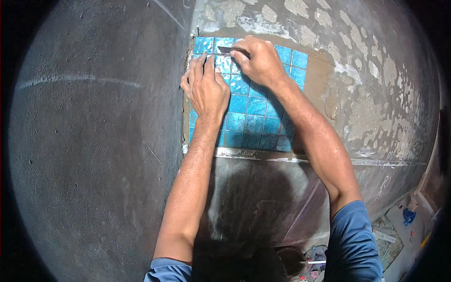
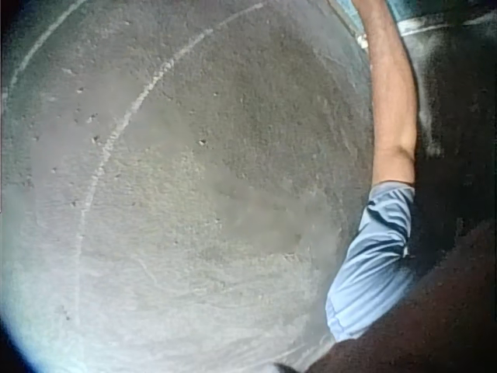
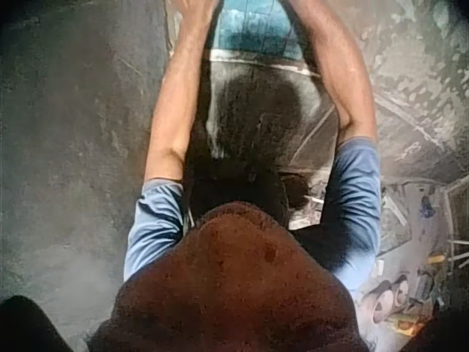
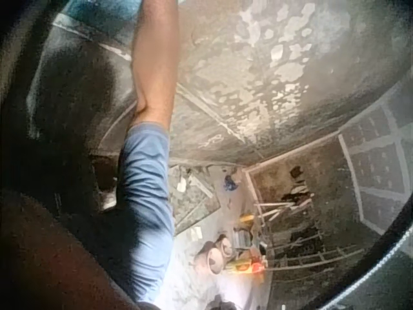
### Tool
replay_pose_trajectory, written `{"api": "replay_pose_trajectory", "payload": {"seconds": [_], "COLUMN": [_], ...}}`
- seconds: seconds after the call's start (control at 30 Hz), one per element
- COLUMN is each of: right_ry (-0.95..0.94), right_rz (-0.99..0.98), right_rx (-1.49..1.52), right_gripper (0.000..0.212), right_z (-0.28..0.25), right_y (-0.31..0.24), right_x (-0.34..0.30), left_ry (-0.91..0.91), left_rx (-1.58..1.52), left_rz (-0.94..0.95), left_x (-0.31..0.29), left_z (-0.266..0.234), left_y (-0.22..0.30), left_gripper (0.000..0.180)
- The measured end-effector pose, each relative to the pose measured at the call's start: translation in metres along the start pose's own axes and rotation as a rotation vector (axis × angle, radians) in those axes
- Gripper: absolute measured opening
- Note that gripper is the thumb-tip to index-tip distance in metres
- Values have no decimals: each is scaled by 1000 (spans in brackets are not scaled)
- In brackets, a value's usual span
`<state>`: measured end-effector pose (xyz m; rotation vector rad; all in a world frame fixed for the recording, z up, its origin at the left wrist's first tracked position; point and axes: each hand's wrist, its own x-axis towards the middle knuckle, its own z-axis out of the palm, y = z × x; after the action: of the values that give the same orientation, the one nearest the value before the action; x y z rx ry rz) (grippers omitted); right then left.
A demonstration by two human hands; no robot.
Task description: The person applies mortar to a section of blue mosaic wall tiles and cleans the grout lines using a small metal scraper.
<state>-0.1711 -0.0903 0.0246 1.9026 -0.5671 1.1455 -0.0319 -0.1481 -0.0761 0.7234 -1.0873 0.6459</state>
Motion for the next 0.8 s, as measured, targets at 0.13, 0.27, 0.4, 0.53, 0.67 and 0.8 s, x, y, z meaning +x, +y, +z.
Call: {"api": "replay_pose_trajectory", "payload": {"seconds": [0.13,0.27,0.4,0.53,0.67,0.8], "right_ry": [-39,-67,11,20,16,176], "right_rz": [-22,-12,-34,-24,-24,24], "right_rx": [-73,-84,-73,-87,-69,-18], "right_gripper": [18,17,16,15,15,17], "right_z": [8,14,20,21,19,-8], "right_y": [-5,-7,-4,-6,-4,2], "right_x": [9,8,6,4,4,-4], "left_ry": [1,-9,-1,-12,-22,-30], "left_rx": [-2,-37,-11,-17,-28,-11], "left_rz": [-15,-26,-15,-14,-26,-20], "left_x": [-1,-1,-1,-1,-2,-2], "left_z": [2,0,0,1,2,-2], "left_y": [1,-1,0,0,2,1], "left_gripper": [40,40,41,42,43,45]}}
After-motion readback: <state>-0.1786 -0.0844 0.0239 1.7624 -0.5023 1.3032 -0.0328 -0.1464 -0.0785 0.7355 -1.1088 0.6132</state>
